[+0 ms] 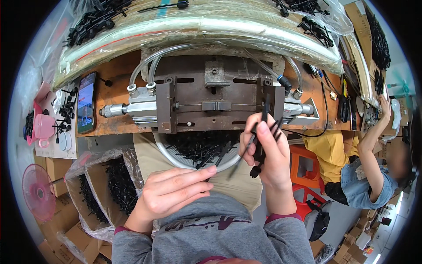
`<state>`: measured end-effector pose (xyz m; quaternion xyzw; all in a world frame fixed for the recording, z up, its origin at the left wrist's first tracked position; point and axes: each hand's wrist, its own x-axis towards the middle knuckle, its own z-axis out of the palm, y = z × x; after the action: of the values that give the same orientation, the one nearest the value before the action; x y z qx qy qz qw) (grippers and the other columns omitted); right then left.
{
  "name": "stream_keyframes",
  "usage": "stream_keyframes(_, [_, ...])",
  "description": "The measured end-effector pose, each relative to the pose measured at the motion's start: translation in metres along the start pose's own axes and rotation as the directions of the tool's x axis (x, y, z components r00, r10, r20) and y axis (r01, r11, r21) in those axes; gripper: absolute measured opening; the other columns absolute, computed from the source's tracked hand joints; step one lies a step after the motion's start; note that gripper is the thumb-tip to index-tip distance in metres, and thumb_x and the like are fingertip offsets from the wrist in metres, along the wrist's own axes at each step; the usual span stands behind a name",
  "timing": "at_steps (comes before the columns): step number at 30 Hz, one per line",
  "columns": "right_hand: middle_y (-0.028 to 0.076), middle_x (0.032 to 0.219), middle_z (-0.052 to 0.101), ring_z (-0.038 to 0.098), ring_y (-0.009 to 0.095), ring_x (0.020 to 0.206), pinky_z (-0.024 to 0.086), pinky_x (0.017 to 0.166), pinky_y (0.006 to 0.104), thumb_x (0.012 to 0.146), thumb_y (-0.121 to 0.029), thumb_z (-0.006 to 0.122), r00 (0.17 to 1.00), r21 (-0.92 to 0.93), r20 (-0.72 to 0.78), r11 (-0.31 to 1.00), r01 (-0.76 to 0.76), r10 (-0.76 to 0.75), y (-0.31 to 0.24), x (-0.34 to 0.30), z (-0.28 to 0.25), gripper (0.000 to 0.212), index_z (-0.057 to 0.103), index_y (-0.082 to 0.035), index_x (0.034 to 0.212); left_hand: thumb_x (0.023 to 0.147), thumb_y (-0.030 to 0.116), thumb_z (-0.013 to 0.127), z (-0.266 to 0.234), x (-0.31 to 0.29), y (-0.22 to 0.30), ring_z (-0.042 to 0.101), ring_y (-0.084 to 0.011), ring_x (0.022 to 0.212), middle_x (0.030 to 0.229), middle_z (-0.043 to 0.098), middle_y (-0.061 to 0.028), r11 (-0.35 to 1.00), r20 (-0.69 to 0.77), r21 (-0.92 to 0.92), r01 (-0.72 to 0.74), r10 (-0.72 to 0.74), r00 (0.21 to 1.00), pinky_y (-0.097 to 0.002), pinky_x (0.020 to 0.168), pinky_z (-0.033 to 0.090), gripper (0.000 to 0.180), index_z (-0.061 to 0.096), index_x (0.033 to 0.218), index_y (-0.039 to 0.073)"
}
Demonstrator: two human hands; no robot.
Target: The recorder is using a specialized pneumatic press or jig to assemble or secure small black plastic components with wires.
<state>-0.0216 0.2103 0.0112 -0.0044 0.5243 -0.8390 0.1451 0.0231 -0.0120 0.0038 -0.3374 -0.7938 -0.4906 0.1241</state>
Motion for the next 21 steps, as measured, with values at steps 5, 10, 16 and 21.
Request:
stream_keyframes(5, [0.009,0.070,0.058,0.050,0.009,0.048,0.038,0.041,0.0190,0.101,-0.018,0.046,0.999,0.074,0.026,0.996,-0.048,0.046,0.000,-0.004,-0.001,0.014,0.046,-0.005,0.095,0.059,0.012,0.083,0.000,0.001,-0.004,0.069,-0.0220,0.075,0.105,0.070,-0.0151,1.000,-0.037,0.004,-0.012,0.012,0.999,-0.0279,0.063,0.055,0.031,0.073,0.086,0.000])
stream_keyframes(10, [0.004,0.062,0.055,0.045,0.006,0.046,0.035,0.039,0.0191,0.098,-0.016,0.052,0.988,0.077,0.131,0.993,-0.090,0.079,0.013,0.000,-0.003,0.016,0.056,-0.001,0.103,0.059,0.012,0.084,0.002,0.000,-0.003,0.069,-0.0222,0.075,0.105,0.070,-0.0150,1.000,-0.032,-0.030,-0.009,0.009,0.999,-0.0284,0.063,0.056,0.032,0.073,0.087,0.001])
stream_keyframes(16, [0.002,0.062,0.056,0.050,0.004,0.051,0.036,0.041,0.0184,0.094,-0.017,0.060,0.980,-0.030,0.119,0.987,-0.158,0.161,0.007,-0.001,0.010,0.019,0.063,0.001,0.099,0.058,0.012,0.084,0.002,0.000,-0.003,0.069,-0.0224,0.077,0.105,0.070,-0.0147,0.999,-0.027,-0.041,-0.006,0.005,1.000,-0.0285,0.063,0.056,0.033,0.073,0.087,0.001])
stream_keyframes(21, [0.003,0.059,0.055,0.047,0.005,0.046,0.034,0.040,0.0196,0.091,-0.015,0.061,0.990,-0.127,0.063,0.985,-0.115,0.124,0.010,-0.003,0.014,0.018,0.063,0.003,0.093,0.058,0.012,0.084,0.004,-0.001,-0.004,0.069,-0.0225,0.077,0.105,0.070,-0.0150,0.999,-0.024,-0.034,-0.011,0.010,1.000,-0.0283,0.064,0.056,0.033,0.072,0.087,0.000])
